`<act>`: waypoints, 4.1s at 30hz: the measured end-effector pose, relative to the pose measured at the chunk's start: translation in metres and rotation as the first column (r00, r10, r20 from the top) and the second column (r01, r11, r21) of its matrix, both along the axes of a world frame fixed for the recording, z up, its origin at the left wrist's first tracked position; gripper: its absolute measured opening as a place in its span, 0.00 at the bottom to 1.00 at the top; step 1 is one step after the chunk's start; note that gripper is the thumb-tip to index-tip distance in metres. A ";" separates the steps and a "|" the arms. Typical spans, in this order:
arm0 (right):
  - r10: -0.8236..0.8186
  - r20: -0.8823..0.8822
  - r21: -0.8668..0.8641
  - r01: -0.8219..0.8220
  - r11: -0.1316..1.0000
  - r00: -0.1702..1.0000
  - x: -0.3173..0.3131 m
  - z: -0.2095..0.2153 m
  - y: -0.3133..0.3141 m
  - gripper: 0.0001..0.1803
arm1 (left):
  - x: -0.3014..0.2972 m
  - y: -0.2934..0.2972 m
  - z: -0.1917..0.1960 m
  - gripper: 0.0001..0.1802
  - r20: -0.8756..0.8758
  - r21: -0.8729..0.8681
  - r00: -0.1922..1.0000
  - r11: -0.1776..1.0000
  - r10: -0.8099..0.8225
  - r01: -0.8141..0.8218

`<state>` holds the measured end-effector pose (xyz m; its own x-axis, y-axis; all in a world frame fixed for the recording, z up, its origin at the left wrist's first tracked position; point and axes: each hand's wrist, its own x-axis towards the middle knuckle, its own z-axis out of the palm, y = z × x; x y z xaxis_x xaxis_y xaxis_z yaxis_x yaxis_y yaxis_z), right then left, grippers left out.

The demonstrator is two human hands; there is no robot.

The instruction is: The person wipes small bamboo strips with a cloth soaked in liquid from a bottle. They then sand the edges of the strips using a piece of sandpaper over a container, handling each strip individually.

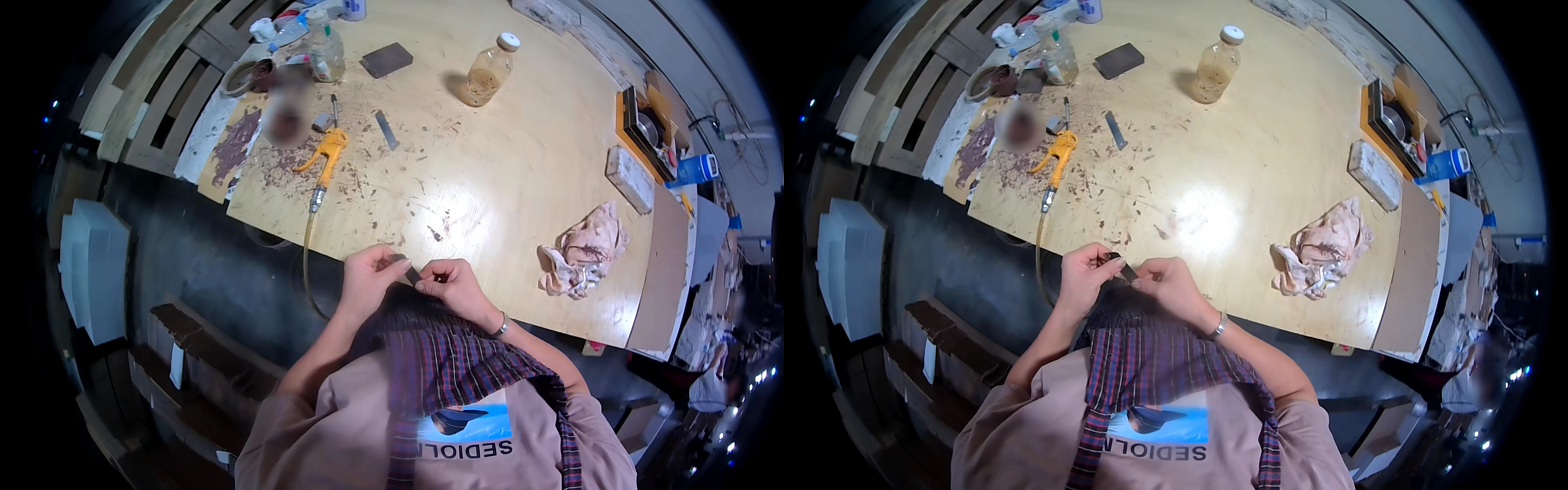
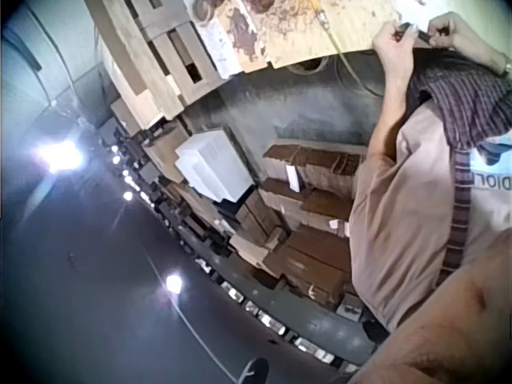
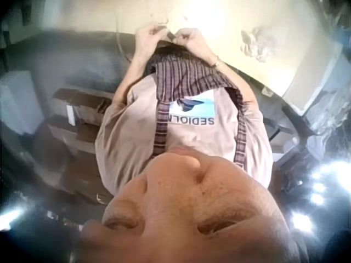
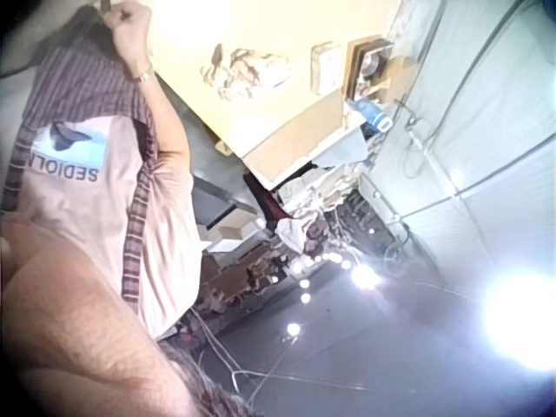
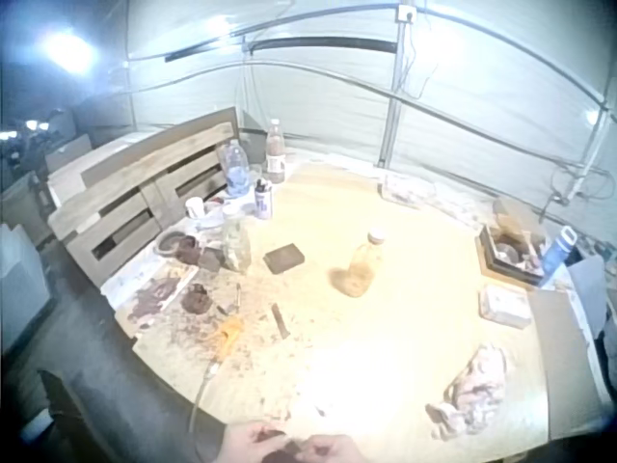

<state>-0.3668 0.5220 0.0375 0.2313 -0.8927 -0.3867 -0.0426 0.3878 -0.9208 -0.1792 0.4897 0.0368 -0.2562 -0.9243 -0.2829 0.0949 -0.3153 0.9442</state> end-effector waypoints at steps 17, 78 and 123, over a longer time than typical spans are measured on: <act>0.140 0.026 0.016 -0.140 0.990 0.990 0.009 -0.008 0.008 0.01 | 0.041 0.002 0.014 0.05 0.167 -0.081 0.982 0.991 -0.088 0.103; -0.361 0.211 0.131 0.340 0.931 0.909 0.063 0.003 -0.029 0.05 | 0.063 -0.164 -0.008 0.05 0.442 -0.156 0.805 0.850 -0.395 0.503; -0.320 0.209 0.252 0.266 0.931 0.924 -0.009 -0.014 0.012 0.05 | 0.057 -0.150 -0.060 0.17 0.824 -0.542 0.354 0.799 0.443 0.261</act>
